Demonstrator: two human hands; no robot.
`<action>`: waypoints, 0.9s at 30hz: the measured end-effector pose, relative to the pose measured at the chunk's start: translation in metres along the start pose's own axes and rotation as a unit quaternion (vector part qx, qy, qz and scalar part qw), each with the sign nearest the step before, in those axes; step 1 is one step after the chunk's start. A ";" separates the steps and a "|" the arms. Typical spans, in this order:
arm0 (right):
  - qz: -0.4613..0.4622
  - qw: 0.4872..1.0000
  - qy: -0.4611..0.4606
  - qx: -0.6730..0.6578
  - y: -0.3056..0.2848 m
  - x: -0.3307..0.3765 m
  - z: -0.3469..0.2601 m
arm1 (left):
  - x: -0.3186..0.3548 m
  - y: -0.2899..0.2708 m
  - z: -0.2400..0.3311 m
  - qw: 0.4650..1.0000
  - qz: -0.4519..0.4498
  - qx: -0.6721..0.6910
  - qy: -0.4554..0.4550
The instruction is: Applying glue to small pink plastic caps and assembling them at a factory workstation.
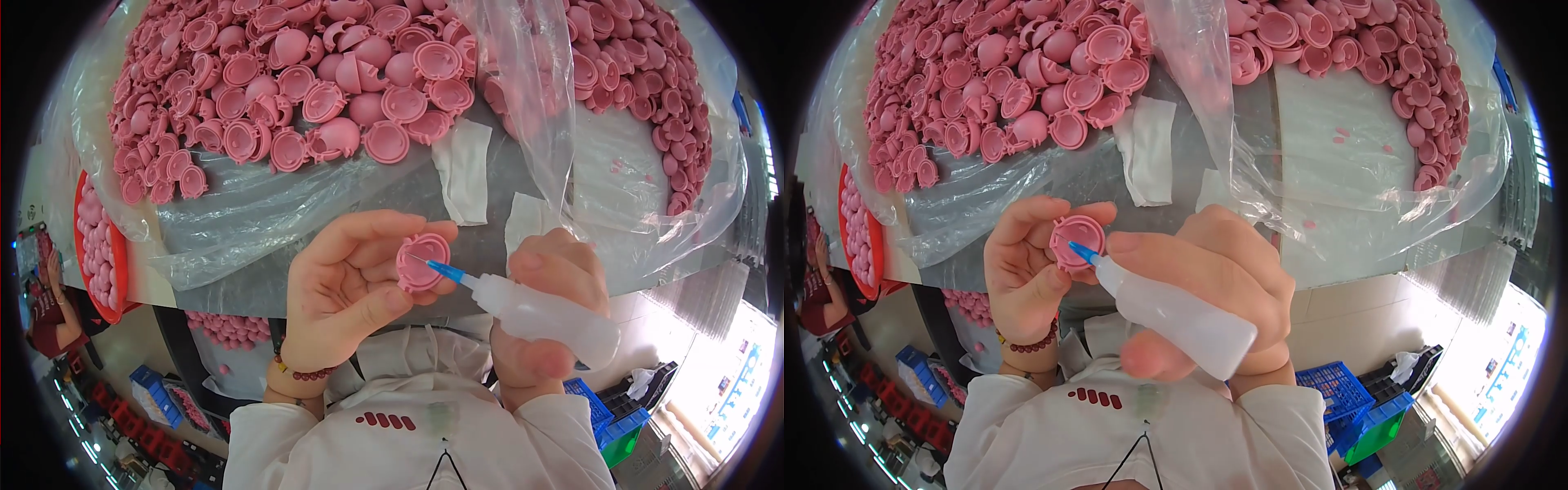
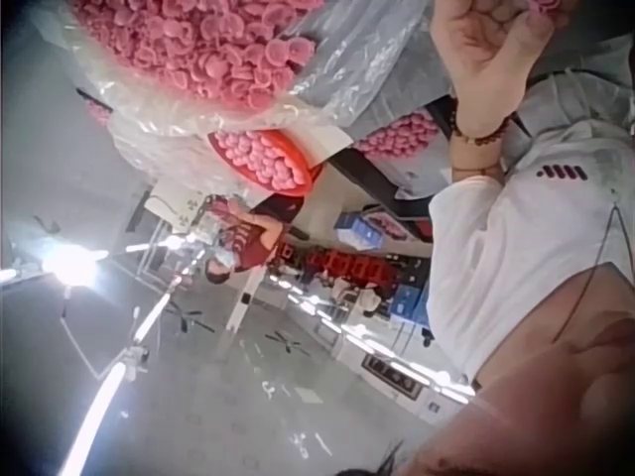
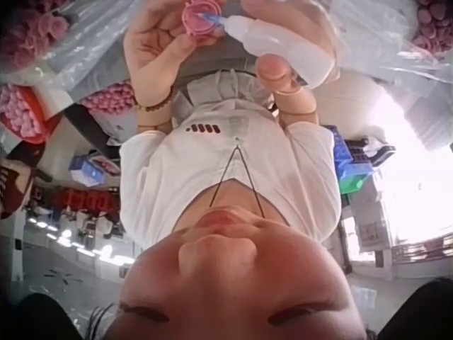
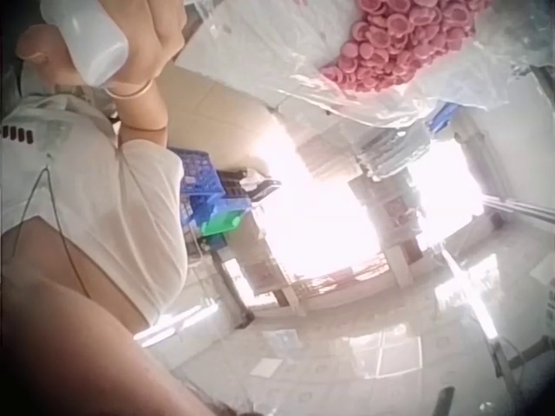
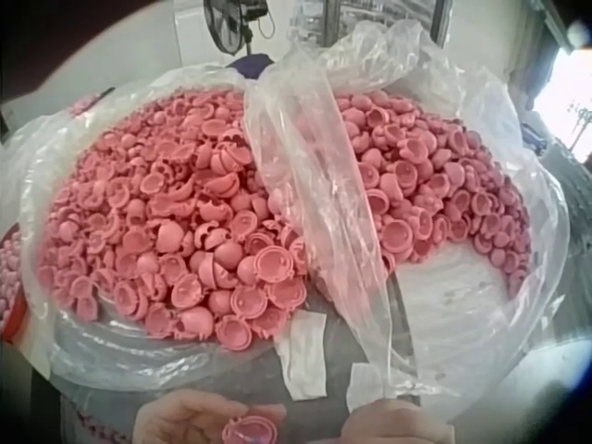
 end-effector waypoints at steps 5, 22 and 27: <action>0.097 0.994 0.010 -0.058 -0.009 0.008 0.006 | 0.001 0.000 0.000 1.000 -0.004 -0.006 -0.002; 0.034 0.998 0.042 0.038 -0.001 0.007 0.007 | 0.001 0.002 0.001 0.998 -0.008 -0.036 0.044; 0.044 0.998 0.036 0.032 -0.002 0.010 0.007 | 0.002 0.002 0.001 0.997 -0.001 -0.052 0.057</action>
Point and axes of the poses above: each hand's wrist, its own x-axis away from the middle knuckle, its own y-axis out of the palm, z = x × y, the point moved 5 cm from there along -x, towards the middle knuckle, and after that the axes turned 6 degrees about -x, right-handed, at the moved point
